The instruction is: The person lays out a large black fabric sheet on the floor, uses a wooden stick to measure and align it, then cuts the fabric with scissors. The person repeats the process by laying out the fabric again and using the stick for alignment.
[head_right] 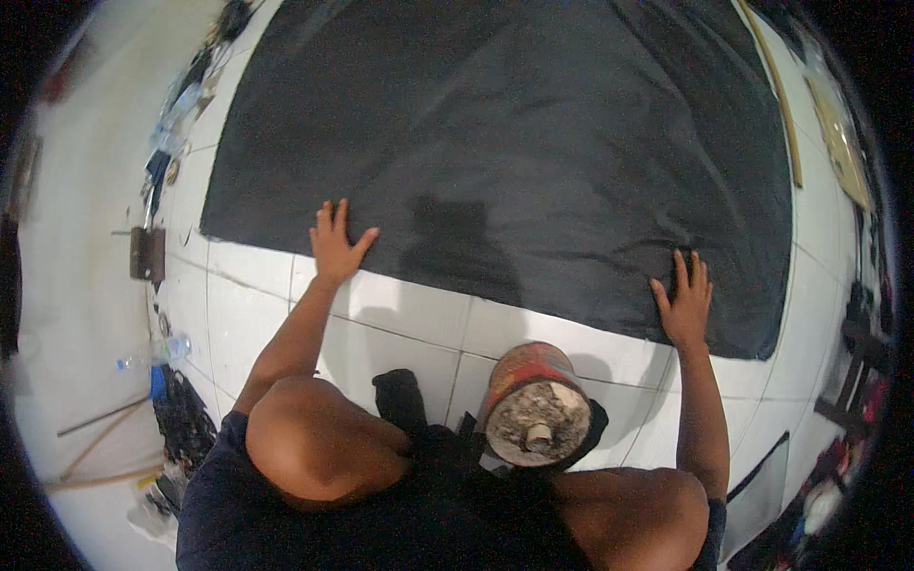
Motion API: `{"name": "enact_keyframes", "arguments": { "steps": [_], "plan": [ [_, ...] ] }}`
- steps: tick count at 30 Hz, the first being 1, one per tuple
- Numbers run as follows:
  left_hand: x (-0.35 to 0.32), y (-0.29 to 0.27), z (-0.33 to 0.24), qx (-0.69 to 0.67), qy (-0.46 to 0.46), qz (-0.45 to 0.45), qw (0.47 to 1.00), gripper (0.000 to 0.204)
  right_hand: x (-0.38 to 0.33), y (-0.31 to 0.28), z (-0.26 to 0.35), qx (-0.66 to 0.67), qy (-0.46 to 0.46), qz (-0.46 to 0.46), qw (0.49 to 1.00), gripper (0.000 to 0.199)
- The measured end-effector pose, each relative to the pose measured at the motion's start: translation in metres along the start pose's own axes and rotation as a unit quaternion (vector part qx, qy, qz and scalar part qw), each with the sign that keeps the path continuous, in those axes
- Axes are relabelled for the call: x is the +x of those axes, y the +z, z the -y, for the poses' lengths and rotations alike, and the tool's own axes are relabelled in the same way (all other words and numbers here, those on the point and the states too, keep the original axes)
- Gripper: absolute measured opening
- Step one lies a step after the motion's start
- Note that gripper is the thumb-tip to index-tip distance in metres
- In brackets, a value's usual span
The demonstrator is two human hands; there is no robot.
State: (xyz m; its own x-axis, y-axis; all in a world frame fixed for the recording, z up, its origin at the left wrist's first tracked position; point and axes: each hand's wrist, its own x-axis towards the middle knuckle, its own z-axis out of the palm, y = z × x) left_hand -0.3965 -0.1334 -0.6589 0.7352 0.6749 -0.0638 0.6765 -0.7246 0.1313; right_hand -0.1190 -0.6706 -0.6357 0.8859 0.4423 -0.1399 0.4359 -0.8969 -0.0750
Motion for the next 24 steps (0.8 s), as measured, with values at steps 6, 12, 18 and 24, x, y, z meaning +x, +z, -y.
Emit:
{"name": "enact_keyframes", "arguments": {
  "steps": [6,12,18,24],
  "plan": [
    [0.018,-0.006,0.032,-0.024,-0.036,-0.054,0.998,0.092,-0.002,-0.005,0.003,-0.006,0.009,0.030,0.999,0.070],
    [0.044,-0.006,0.124,-0.026,-0.166,-0.069,0.983,0.095,0.014,-0.036,0.024,-0.026,0.021,0.133,0.991,0.074],
    [0.059,-0.011,0.161,-0.033,-0.187,-0.065,0.980,0.089,0.013,-0.020,0.005,0.058,0.005,0.119,0.991,0.078],
    [0.109,-0.038,0.237,-0.024,-0.216,-0.174,0.961,0.066,0.036,-0.034,0.014,-0.074,-0.009,0.188,0.979,0.090]
  ]
}}
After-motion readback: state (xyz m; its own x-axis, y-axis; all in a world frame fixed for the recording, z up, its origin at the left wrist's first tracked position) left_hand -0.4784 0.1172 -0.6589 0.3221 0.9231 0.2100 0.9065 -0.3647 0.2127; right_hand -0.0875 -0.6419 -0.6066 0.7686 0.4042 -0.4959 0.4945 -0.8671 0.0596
